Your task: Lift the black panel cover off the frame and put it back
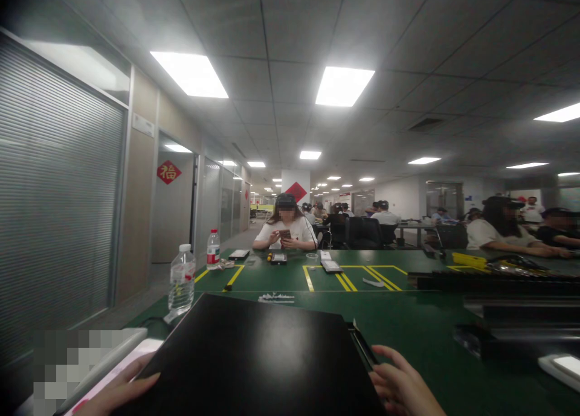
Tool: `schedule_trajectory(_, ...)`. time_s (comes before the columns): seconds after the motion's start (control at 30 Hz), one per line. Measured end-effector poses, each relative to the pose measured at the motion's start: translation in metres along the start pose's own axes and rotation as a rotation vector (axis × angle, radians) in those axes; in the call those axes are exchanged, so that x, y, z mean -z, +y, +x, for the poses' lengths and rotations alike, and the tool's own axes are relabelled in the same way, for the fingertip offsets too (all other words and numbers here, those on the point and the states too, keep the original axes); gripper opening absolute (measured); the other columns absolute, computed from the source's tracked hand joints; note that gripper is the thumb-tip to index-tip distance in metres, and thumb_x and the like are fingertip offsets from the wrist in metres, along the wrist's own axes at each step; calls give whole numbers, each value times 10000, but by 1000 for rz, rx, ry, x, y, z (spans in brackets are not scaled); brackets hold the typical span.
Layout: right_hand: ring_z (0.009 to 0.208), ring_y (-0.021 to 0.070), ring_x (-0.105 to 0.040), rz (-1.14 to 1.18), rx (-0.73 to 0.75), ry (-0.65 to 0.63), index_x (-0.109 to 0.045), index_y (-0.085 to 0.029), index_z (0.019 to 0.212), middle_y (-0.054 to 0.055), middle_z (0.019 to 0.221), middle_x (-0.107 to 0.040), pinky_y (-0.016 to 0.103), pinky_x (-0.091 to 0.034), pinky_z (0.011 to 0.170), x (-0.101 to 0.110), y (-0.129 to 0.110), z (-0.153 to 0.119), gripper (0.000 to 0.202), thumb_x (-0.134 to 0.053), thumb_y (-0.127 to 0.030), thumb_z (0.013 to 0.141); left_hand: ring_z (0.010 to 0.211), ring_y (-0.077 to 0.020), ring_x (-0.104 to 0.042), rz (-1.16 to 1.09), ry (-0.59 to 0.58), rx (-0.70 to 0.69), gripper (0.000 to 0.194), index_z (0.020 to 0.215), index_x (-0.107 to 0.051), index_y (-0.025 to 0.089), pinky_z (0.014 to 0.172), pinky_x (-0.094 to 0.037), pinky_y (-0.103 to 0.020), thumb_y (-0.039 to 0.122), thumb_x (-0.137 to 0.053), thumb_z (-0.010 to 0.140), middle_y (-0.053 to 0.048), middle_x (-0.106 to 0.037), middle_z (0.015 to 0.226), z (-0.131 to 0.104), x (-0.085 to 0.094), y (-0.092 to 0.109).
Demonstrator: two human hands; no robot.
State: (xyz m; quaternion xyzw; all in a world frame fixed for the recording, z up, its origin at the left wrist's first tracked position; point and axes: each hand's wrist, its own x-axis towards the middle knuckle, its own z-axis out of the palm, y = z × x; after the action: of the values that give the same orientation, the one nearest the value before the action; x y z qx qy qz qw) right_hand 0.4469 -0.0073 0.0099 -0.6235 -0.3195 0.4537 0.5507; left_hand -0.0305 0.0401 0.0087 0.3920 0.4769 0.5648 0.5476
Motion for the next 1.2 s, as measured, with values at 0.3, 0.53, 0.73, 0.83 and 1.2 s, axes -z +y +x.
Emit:
schedule_trajectory(0.3, 425, 107, -472, -160, 91, 63, -463, -153, 1176, 38, 574, -658, 187, -198, 391, 7, 2, 1, 634, -582, -407, 608, 956, -404, -658, 68, -40, -43, 493, 724, -665, 261, 781, -556, -417, 462, -863, 320, -31, -762, 699, 11, 2, -7)
schedule_trajectory(0.53, 379, 90, -435, -159, 44, 42, -443, -152, 1180, 81, 629, -699, 182, -162, 393, 5, -5, -4, 636, -574, -398, 608, 1006, -366, -651, 135, -120, 4, 432, 780, -676, 273, 803, -559, -409, 478, -837, 436, -18, -772, 764, -23, -13, 19)
schedule_trajectory(0.73, 380, 95, -427, -156, 65, 69, -487, -147, 1128, 74, 605, -693, 192, -209, 390, -3, -13, -20, 566, -568, -386, 621, 846, -320, -711, 67, -94, 79, 435, 839, -633, 256, 749, -578, -383, 305, -865, 474, -5, -763, 734, -37, -21, 32)
schedule_trajectory(0.83, 408, 88, -429, -182, 93, 91, -513, -150, 1098, 73, 613, -695, 187, -237, 411, -6, -18, -29, 495, -553, -404, 674, 758, -299, -723, 76, 4, 166, 503, 950, -589, 269, 677, -585, -388, 242, -846, 518, 5, -759, 769, -42, -24, 29)
schedule_trajectory(1.2, 415, 92, -403, -229, 134, 68, -537, -165, 1087, 45, 584, -672, 198, -241, 419, -14, -18, -39, 423, -502, -434, 763, 675, -270, -724, 151, 24, 176, 460, 1069, -541, 254, 617, -575, -352, 199, -743, 658, 3, -748, 709, -55, -31, 32)
